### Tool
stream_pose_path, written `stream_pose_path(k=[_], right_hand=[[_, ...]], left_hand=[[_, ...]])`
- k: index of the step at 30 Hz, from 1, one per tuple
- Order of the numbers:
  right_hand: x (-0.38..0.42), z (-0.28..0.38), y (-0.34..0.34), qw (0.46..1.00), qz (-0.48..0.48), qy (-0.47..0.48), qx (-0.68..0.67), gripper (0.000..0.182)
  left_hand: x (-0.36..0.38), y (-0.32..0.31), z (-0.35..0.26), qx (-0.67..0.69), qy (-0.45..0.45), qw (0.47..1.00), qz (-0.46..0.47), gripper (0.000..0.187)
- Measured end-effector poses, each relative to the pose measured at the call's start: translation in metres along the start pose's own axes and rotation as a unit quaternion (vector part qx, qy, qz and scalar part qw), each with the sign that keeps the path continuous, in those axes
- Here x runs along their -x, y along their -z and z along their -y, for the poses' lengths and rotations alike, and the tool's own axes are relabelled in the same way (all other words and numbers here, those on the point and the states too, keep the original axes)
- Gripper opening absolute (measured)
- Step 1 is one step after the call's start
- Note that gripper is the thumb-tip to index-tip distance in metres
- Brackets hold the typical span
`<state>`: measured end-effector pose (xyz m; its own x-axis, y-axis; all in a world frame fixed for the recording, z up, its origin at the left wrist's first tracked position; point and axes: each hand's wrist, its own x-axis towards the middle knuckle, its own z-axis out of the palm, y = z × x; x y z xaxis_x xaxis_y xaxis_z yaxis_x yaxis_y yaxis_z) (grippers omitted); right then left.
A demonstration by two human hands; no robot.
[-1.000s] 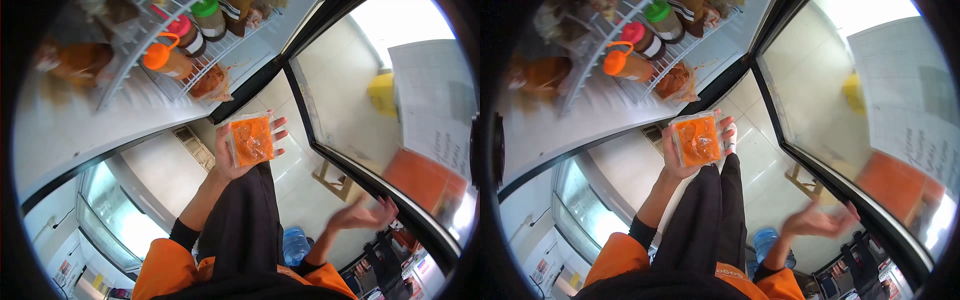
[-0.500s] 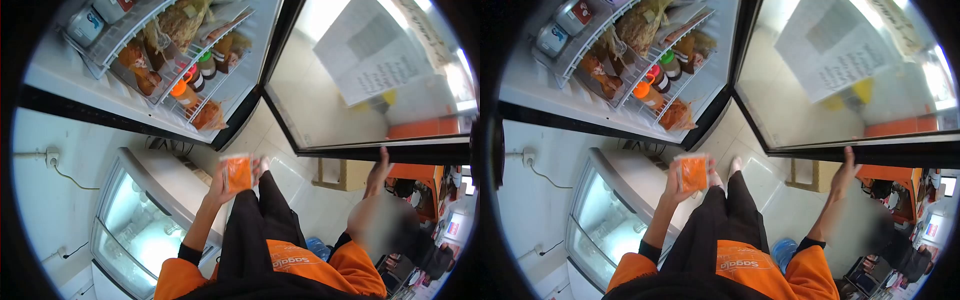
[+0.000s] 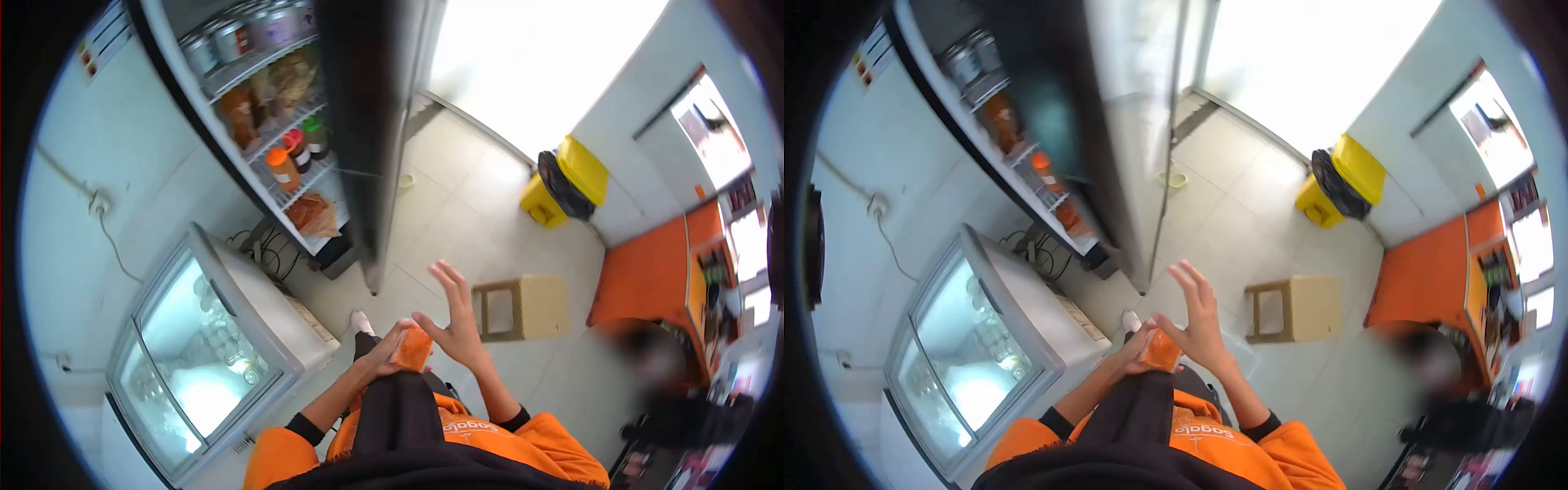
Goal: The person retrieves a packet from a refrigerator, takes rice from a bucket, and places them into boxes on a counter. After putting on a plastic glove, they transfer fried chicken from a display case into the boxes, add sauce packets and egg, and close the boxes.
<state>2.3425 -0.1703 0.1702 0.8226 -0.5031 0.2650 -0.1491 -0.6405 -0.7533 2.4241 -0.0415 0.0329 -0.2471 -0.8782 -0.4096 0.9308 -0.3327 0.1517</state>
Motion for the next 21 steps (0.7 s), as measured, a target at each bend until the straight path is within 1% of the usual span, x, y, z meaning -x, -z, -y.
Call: stream_pose_path(k=[2, 3, 5, 6, 7, 9, 10, 11, 14, 16, 17, 19, 21], right_hand=[[0.037, -0.016, 0.027, 0.999, 0.012, -0.046, 0.001, 0.052], [0.060, -0.027, 0.040, 0.997, 0.010, -0.073, 0.001, 0.045], [0.113, -0.053, 0.064, 0.984, -0.001, -0.172, -0.044, 0.036], [0.139, -0.065, 0.076, 0.973, -0.006, -0.218, -0.071, 0.032], [0.162, -0.073, 0.089, 0.953, 0.012, -0.266, -0.147, 0.030], [0.205, -0.084, 0.114, 0.923, -0.003, -0.310, -0.227, 0.027], [0.227, -0.089, 0.124, 0.906, -0.012, -0.328, -0.267, 0.026], [0.248, -0.094, 0.129, 0.902, -0.038, -0.325, -0.282, 0.027], [0.306, -0.115, 0.153, 0.890, -0.105, -0.311, -0.317, 0.030], [0.342, -0.125, 0.176, 0.880, -0.131, -0.308, -0.336, 0.033], [0.359, -0.128, 0.187, 0.865, -0.160, -0.327, -0.346, 0.035], [0.388, -0.138, 0.214, 0.834, -0.210, -0.358, -0.363, 0.040], [0.418, -0.154, 0.247, 0.801, -0.277, -0.384, -0.367, 0.036]], left_hand=[[-0.017, -0.034, 0.023, -0.045, 0.039, 0.998, 0.020, 0.047], [-0.024, -0.052, 0.035, -0.089, 0.055, 0.994, 0.018, 0.051], [-0.041, -0.074, 0.060, -0.137, 0.094, 0.986, 0.033, 0.054], [-0.051, -0.082, 0.074, -0.159, 0.113, 0.980, 0.041, 0.055], [-0.061, -0.088, 0.085, -0.178, 0.137, 0.974, 0.036, 0.058], [-0.082, -0.105, 0.113, -0.239, 0.197, 0.951, -0.006, 0.061], [-0.093, -0.110, 0.127, -0.269, 0.225, 0.936, -0.024, 0.062], [-0.105, -0.111, 0.138, -0.250, 0.278, 0.927, -0.008, 0.064], [-0.146, -0.137, 0.170, -0.250, 0.397, 0.882, 0.044, 0.068], [-0.178, -0.152, 0.194, -0.235, 0.445, 0.861, 0.075, 0.066], [-0.196, -0.161, 0.208, -0.225, 0.466, 0.851, 0.089, 0.065], [-0.227, -0.190, 0.239, -0.198, 0.499, 0.839, 0.087, 0.063], [-0.267, -0.222, 0.270, -0.173, 0.524, 0.831, 0.075, 0.064]])
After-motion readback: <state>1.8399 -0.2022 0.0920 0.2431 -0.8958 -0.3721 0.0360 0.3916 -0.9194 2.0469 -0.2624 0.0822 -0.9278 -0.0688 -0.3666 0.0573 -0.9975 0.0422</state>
